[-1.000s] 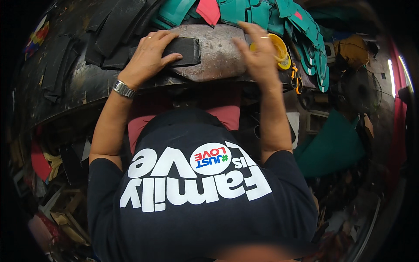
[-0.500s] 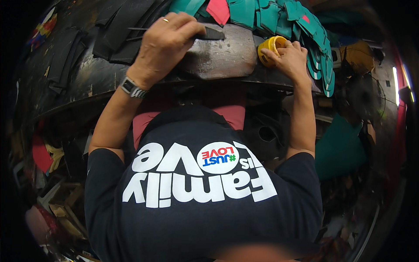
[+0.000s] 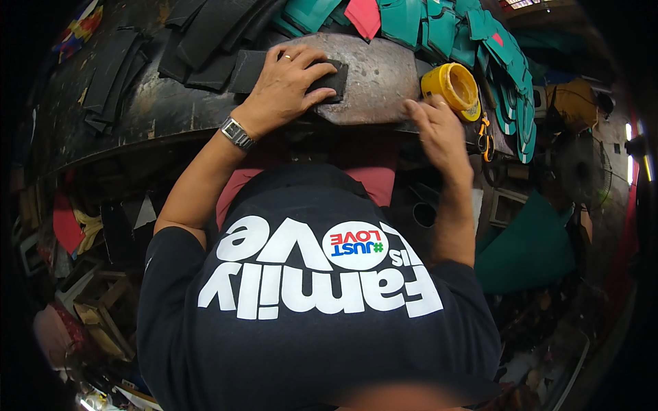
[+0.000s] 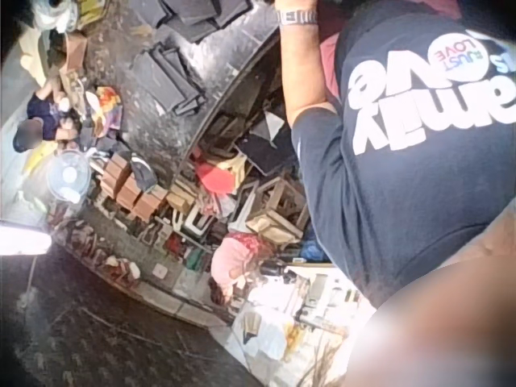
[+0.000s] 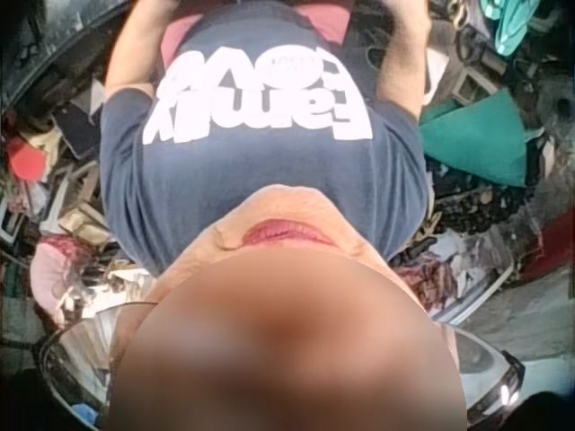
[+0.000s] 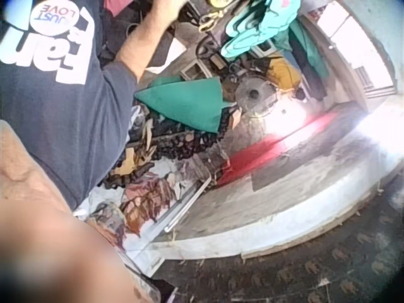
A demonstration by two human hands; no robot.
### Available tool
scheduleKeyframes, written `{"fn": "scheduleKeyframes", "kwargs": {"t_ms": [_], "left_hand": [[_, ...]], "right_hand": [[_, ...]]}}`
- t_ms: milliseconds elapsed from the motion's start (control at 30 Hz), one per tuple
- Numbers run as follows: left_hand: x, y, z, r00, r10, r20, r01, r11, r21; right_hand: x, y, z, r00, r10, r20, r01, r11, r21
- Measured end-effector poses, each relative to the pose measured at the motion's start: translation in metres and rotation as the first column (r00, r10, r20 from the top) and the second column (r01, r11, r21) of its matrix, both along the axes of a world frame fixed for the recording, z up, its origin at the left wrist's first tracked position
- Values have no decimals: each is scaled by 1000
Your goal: The person repeatedly picks up small black rubber pieces from a pile on a workbench and rubs each piece against a stationary stone block to smooth its edges. The person handles the pieces one at a time, applying a paste from a yellow container onto the stone before each piece, then places the smoothed piece back on the pile.
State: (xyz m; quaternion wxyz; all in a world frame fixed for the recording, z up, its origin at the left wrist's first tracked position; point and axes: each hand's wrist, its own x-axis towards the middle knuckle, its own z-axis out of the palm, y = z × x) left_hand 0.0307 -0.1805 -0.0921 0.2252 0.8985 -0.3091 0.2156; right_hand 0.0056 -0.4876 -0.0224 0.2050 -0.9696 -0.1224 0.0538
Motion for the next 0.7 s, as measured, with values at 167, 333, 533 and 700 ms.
{"fn": "scheduleKeyframes", "kwargs": {"t_ms": [167, 333, 533, 700], "left_hand": [[3, 1, -11, 999, -13, -29, 9, 991, -131], [4, 1, -15, 999, -18, -37, 11, 983, -185], [5, 1, -15, 999, -22, -45, 13, 982, -186], [5, 2, -15, 998, -21, -55, 10, 981, -193]], "right_hand": [[18, 45, -51, 901, 227, 370, -295, 945, 138], [31, 71, -76, 895, 264, 359, -231, 964, -131], [43, 70, -82, 905, 268, 330, -223, 960, -169], [33, 58, -76, 923, 298, 244, -266, 951, -156]]}}
